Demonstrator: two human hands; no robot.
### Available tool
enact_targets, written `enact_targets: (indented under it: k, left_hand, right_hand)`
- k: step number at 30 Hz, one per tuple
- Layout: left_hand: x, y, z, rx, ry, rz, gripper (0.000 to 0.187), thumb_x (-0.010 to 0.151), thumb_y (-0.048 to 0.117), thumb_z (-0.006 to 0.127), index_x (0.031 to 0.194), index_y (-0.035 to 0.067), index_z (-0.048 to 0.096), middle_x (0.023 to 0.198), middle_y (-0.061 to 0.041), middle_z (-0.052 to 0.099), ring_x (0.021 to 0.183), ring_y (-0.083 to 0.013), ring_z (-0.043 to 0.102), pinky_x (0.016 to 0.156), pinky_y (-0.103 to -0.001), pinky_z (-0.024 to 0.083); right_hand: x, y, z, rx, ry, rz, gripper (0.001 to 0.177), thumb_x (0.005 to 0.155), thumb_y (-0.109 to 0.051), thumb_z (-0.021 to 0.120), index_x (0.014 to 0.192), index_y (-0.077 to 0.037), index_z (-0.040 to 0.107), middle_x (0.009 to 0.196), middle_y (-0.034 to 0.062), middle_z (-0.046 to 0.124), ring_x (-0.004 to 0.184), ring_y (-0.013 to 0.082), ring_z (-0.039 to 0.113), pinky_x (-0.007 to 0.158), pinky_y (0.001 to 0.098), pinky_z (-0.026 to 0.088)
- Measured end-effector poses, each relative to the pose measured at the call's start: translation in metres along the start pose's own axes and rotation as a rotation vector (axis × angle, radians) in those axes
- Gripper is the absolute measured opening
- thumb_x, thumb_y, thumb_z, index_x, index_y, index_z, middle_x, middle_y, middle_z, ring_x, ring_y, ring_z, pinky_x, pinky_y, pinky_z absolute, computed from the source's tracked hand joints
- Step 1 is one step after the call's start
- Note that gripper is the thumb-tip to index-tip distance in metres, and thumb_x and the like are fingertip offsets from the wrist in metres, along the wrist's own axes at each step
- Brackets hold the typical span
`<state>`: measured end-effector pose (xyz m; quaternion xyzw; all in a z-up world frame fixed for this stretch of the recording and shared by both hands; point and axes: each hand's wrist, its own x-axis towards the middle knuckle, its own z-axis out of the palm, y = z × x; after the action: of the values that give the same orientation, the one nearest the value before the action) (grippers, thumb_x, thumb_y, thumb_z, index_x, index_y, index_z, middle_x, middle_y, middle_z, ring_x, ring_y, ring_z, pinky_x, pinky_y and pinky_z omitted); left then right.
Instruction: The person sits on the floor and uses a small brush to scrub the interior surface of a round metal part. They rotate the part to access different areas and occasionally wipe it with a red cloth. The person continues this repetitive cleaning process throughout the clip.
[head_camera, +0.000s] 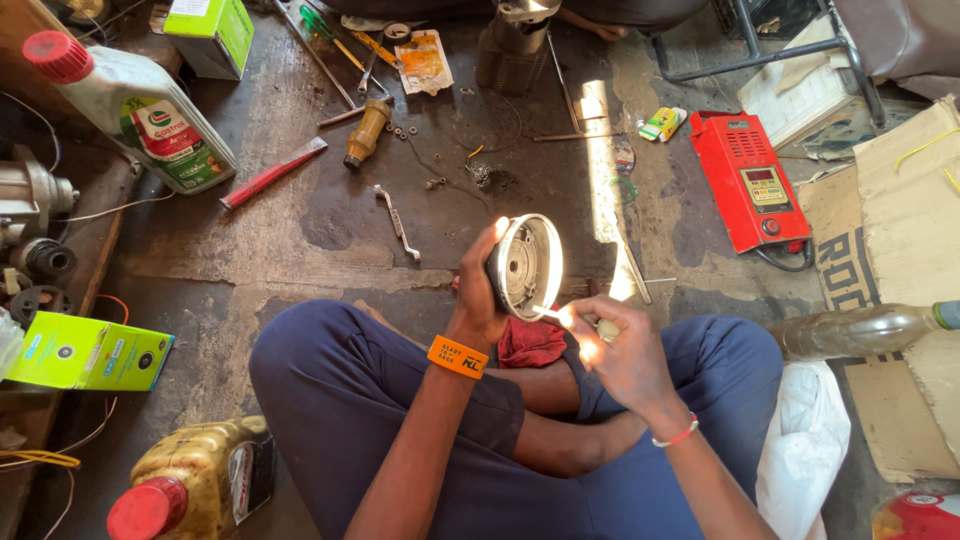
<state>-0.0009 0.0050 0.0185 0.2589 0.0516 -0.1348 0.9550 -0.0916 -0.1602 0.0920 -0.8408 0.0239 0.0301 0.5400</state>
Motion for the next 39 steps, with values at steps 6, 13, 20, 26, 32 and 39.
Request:
enact_targets:
  k: [6,13,20,26,32,39]
  left_hand:
    - [0.003,0.001,-0.005,-0.047,-0.007,0.0,0.033,0.103,0.038,0.059,0.11,0.007,0.067,0.099,-0.006,0.07,0.082,-0.0151,0.069,0.072,-0.031,0.06]
    - [-0.003,0.007,0.005,0.031,0.04,-0.014,0.041,0.097,0.042,0.057,0.108,0.005,0.069,0.096,-0.009,0.073,0.083,-0.017,0.073,0.07,-0.032,0.063]
    - [-0.005,0.008,0.007,-0.017,0.022,-0.032,0.039,0.098,0.041,0.058,0.107,0.005,0.068,0.096,-0.009,0.072,0.081,-0.0163,0.071,0.07,-0.032,0.062]
    - [-0.003,0.004,0.003,-0.021,0.022,-0.011,0.033,0.1,0.038,0.059,0.109,0.007,0.067,0.098,-0.007,0.071,0.082,-0.0152,0.07,0.072,-0.032,0.06]
    - [-0.003,0.002,0.007,-0.031,0.018,-0.05,0.04,0.097,0.04,0.057,0.11,0.005,0.069,0.101,-0.009,0.073,0.086,-0.017,0.071,0.075,-0.032,0.06]
    - [0.002,-0.001,0.001,-0.038,0.039,-0.067,0.04,0.097,0.041,0.061,0.11,0.004,0.069,0.101,-0.009,0.073,0.086,-0.017,0.069,0.074,-0.033,0.059]
  right_hand:
    - [-0.003,0.002,0.008,0.112,-0.01,0.038,0.012,0.092,-0.011,0.071,0.096,-0.001,0.076,0.07,0.0017,0.063,0.055,0.0057,0.055,0.048,0.0273,0.046]
    - [-0.006,-0.001,0.012,-0.197,0.135,-0.253,0.012,0.093,-0.012,0.071,0.097,-0.002,0.075,0.07,0.0004,0.066,0.06,0.0043,0.058,0.054,0.0238,0.046]
    - [-0.004,-0.002,0.009,-0.144,0.124,-0.077,0.012,0.092,-0.013,0.071,0.098,-0.003,0.075,0.056,-0.0019,0.062,0.047,0.0044,0.054,0.045,0.0242,0.042]
    - [-0.006,0.005,0.011,0.005,0.034,0.006,0.013,0.094,-0.012,0.07,0.098,-0.001,0.076,0.064,0.0014,0.064,0.052,0.0056,0.055,0.047,0.0256,0.044]
    - [0.003,0.011,0.01,-0.129,0.184,-0.286,0.013,0.094,-0.008,0.07,0.104,0.0,0.073,0.081,0.0011,0.073,0.07,0.0058,0.064,0.061,0.0234,0.05]
    - [0.001,0.01,0.014,0.016,0.085,-0.121,0.011,0.093,-0.005,0.066,0.101,0.0,0.071,0.077,0.0002,0.07,0.059,0.0045,0.059,0.052,0.0234,0.048]
